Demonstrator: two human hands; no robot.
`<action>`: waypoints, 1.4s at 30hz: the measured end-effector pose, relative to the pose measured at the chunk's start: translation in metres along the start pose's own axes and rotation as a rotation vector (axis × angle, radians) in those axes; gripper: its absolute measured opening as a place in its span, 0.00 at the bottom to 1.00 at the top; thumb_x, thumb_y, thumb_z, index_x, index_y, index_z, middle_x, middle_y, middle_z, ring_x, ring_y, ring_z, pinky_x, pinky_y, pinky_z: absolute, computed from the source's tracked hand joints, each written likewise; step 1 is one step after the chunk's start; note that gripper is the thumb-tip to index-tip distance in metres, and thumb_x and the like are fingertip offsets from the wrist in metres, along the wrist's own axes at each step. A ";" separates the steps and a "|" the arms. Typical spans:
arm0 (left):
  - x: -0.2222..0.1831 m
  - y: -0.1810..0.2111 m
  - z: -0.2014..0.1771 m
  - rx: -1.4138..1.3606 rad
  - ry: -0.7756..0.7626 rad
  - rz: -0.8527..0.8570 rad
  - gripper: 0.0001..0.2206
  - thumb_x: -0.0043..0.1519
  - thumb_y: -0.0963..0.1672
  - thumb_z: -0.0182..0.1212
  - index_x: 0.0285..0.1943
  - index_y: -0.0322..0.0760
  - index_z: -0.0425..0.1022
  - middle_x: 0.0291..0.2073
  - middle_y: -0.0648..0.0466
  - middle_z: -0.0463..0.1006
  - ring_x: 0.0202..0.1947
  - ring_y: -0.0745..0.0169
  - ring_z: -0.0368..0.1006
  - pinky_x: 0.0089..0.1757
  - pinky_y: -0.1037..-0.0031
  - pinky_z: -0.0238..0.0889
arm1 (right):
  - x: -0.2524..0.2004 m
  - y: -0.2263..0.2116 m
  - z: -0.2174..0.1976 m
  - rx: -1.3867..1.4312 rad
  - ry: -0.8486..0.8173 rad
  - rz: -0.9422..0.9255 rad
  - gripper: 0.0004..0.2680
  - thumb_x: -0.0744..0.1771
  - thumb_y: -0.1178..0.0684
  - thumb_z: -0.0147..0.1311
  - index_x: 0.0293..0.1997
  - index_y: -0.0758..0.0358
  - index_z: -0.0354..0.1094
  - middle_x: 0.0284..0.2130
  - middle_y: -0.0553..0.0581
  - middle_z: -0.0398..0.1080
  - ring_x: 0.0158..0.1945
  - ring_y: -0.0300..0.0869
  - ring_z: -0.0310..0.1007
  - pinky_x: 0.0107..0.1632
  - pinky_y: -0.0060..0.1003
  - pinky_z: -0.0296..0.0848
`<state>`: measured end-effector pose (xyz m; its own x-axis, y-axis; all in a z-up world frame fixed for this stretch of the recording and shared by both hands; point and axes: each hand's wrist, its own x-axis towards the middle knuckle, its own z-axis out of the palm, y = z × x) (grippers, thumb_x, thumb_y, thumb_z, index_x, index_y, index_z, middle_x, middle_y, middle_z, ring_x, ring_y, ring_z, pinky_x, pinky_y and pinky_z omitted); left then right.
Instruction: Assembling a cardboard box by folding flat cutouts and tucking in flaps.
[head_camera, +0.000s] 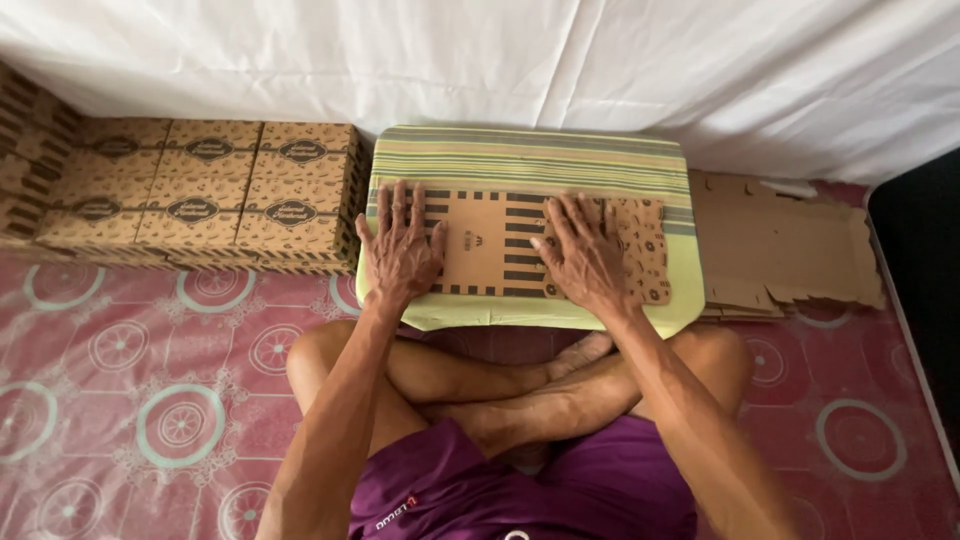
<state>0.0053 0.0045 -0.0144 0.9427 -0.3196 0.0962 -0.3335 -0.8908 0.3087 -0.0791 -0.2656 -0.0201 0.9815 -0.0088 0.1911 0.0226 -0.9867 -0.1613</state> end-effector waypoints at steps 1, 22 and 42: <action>-0.001 0.003 -0.006 -0.002 -0.008 0.004 0.32 0.72 0.58 0.30 0.82 0.45 0.45 0.79 0.45 0.44 0.78 0.42 0.35 0.66 0.36 0.32 | -0.003 0.011 0.001 -0.001 -0.006 0.008 0.28 0.72 0.28 0.25 0.75 0.56 0.53 0.72 0.66 0.53 0.75 0.60 0.49 0.73 0.66 0.40; -0.008 0.010 -0.023 0.052 -0.046 0.013 0.31 0.72 0.56 0.28 0.82 0.41 0.46 0.79 0.43 0.46 0.78 0.41 0.38 0.66 0.39 0.36 | -0.059 0.133 -0.023 -0.181 0.214 0.052 0.27 0.76 0.32 0.33 0.74 0.69 0.61 0.70 0.73 0.62 0.76 0.69 0.50 0.68 0.80 0.27; -0.007 0.010 -0.021 0.047 -0.039 0.030 0.31 0.72 0.56 0.30 0.82 0.42 0.45 0.79 0.43 0.46 0.78 0.41 0.37 0.64 0.39 0.37 | -0.128 0.070 0.010 -0.109 0.274 0.384 0.17 0.75 0.37 0.30 0.74 0.32 0.55 0.74 0.60 0.54 0.75 0.71 0.43 0.64 0.85 0.31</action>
<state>-0.0045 0.0050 0.0080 0.9313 -0.3578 0.0678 -0.3627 -0.8946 0.2611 -0.2013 -0.3316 -0.0655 0.8284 -0.4041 0.3879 -0.3664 -0.9147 -0.1705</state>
